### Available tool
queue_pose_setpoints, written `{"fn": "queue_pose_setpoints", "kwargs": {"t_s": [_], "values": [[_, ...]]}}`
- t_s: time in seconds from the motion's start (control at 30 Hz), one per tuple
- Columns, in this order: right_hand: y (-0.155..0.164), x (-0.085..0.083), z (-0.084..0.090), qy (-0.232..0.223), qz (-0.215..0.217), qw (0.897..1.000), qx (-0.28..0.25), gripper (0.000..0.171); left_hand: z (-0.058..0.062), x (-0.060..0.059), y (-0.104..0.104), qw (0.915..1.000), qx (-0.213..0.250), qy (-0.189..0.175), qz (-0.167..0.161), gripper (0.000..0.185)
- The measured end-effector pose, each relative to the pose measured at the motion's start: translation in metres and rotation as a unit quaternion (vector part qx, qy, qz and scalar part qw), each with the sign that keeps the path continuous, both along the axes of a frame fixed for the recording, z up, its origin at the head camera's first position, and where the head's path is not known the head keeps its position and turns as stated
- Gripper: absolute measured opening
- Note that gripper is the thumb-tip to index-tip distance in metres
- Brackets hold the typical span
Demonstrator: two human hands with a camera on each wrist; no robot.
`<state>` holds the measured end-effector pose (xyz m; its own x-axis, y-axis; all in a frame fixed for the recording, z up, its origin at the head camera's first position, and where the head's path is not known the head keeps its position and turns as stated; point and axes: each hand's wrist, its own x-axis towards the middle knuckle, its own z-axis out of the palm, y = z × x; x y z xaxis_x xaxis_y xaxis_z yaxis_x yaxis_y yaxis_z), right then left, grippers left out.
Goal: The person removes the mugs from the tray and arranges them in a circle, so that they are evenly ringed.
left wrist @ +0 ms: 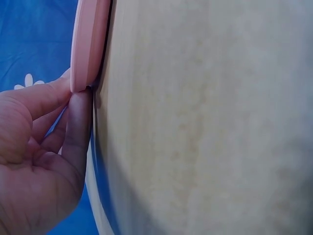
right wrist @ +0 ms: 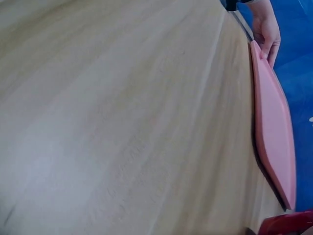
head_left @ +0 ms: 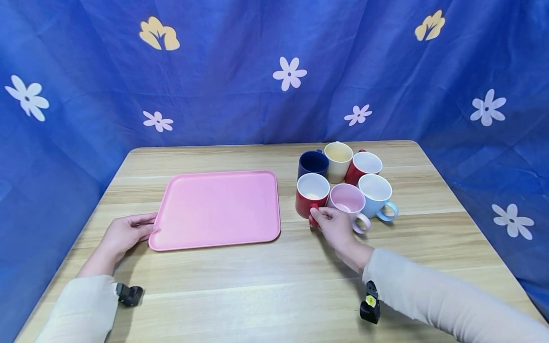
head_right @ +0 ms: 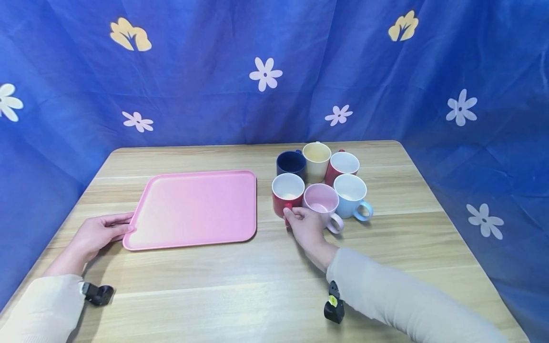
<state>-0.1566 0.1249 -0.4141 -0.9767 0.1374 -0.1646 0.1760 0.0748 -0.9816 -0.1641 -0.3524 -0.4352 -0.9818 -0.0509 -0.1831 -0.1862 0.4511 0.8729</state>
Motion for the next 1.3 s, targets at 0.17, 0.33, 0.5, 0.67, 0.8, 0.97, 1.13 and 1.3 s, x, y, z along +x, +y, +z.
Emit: {"fn": "queue_pose_setpoints", "kwargs": {"t_s": [0.17,0.33,0.5,0.67,0.8,0.97,1.13,1.3], "values": [[0.005,-0.002,0.013,-0.049,0.063,0.994,0.072,0.025,0.000,0.000,-0.001,1.0000,-0.002,0.003,-0.003,0.063],[0.012,-0.005,0.030,-0.116,0.148,0.977,0.099,0.034,0.002,-0.001,0.000,0.9999,-0.010,0.001,-0.011,0.059],[0.016,-0.007,0.046,-0.157,0.202,0.962,0.100,0.037,0.004,-0.002,0.001,0.9990,-0.039,0.000,-0.023,0.054],[0.019,-0.011,0.059,-0.179,0.254,0.946,0.090,0.047,0.010,-0.003,-0.001,0.9961,-0.076,-0.014,-0.042,0.056],[0.025,-0.014,0.067,-0.180,0.292,0.935,0.084,0.060,0.017,-0.003,-0.004,0.9912,-0.117,-0.027,-0.057,0.061],[0.033,-0.018,0.082,-0.175,0.327,0.924,0.088,0.062,0.030,0.000,-0.001,0.9871,-0.135,-0.044,-0.074,0.063],[0.042,-0.024,0.094,-0.139,0.332,0.925,0.122,0.060,0.049,0.000,0.006,0.9826,-0.161,-0.036,-0.086,0.067],[0.050,-0.030,0.108,-0.124,0.333,0.923,0.145,0.068,0.072,-0.002,0.018,0.9778,-0.186,-0.020,-0.094,0.069]]}}
